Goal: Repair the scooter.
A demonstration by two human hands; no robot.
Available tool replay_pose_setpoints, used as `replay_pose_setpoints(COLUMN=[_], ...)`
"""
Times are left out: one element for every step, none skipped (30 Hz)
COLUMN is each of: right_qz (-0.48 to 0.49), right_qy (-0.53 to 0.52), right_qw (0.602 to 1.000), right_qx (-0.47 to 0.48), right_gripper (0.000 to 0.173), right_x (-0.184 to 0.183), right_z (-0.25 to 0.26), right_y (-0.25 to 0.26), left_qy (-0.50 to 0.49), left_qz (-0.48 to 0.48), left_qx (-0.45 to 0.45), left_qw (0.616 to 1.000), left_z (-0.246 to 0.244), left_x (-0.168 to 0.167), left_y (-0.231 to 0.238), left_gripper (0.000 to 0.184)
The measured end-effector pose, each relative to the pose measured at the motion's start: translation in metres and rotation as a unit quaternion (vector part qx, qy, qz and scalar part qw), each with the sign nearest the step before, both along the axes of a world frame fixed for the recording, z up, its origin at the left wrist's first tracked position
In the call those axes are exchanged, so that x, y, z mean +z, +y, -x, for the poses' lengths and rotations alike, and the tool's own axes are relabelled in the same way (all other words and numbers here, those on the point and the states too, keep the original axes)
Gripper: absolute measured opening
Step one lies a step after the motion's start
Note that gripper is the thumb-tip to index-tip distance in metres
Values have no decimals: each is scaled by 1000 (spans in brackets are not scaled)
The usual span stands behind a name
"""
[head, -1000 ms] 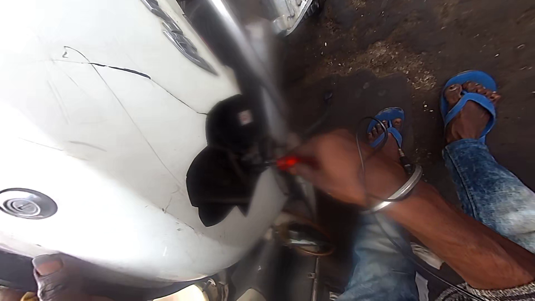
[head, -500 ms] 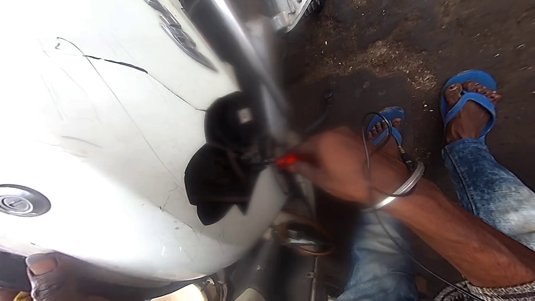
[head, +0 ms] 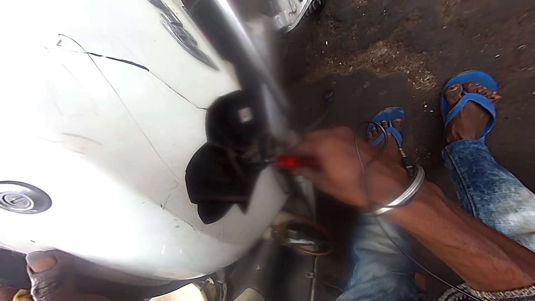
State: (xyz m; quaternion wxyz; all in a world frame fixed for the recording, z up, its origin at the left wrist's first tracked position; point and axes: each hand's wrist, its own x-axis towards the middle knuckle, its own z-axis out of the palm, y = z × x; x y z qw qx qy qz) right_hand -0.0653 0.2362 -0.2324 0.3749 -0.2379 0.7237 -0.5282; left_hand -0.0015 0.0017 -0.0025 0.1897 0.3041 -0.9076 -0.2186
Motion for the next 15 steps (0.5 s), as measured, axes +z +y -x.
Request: replay_pose_setpoints(right_qz=[-3, -5, -7, -7, -8, -7, -8, -6, -6, -5, -6, -8, -9, -7, -5], right_qy=[0, -1, -2, -4, -6, -8, -9, -9, -10, -11, -11, -11, -11, -9, -7], right_qw=[1000, 1000, 1000, 1000, 1000, 1000, 1000, 1000, 1000, 1000, 1000, 1000, 1000, 1000, 1000], right_qx=[1, 3, 5, 8, 8, 8, 7, 6, 7, 8, 10, 11, 9, 6, 4], right_gripper=[20, 20, 20, 21, 21, 20, 20, 20, 20, 20, 20, 20, 20, 20, 19], right_x=[0, 0, 0, 0, 0, 0, 0, 0, 0, 0, -1, -1, -2, -3, -2], right_z=[0, 0, 1, 1, 1, 1, 1, 1, 2, 2, 2, 2, 1, 1, 1], right_y=[0, 0, 0, 0, 0, -1, -1, 0, 0, 0, 0, -1, -1, -1, 0], left_qy=[3, 6, 8, 8, 7, 7, 6, 5, 4, 4, 4, 7, 7, 7, 4], left_qz=[-3, -5, -6, -9, -11, -12, -11, -9, -8, -9, -9, -10, -11, -10, -9], left_qx=[-3, -4, -6, -7, -6, -2, 2, 8, 11, 10, 6, 0, -4, -5, -6], left_qw=[1000, 1000, 1000, 1000, 1000, 1000, 1000, 1000, 1000, 1000, 1000, 1000, 1000, 1000, 1000], left_z=[-1, -2, -2, -2, -1, -1, 0, 1, 1, 0, 0, 0, 0, 0, 0], left_x=[0, 0, -1, -1, -1, -1, -2, -2, -2, -2, -2, -3, -3, -3, -2], left_y=[-2, -2, -1, -1, 0, 1, 2, 4, 5, 4, 4, 3, 3, 3, 3], left_gripper=[35, 34, 32, 31, 31, 30, 31, 31, 31, 30, 30, 30, 30, 30, 31])
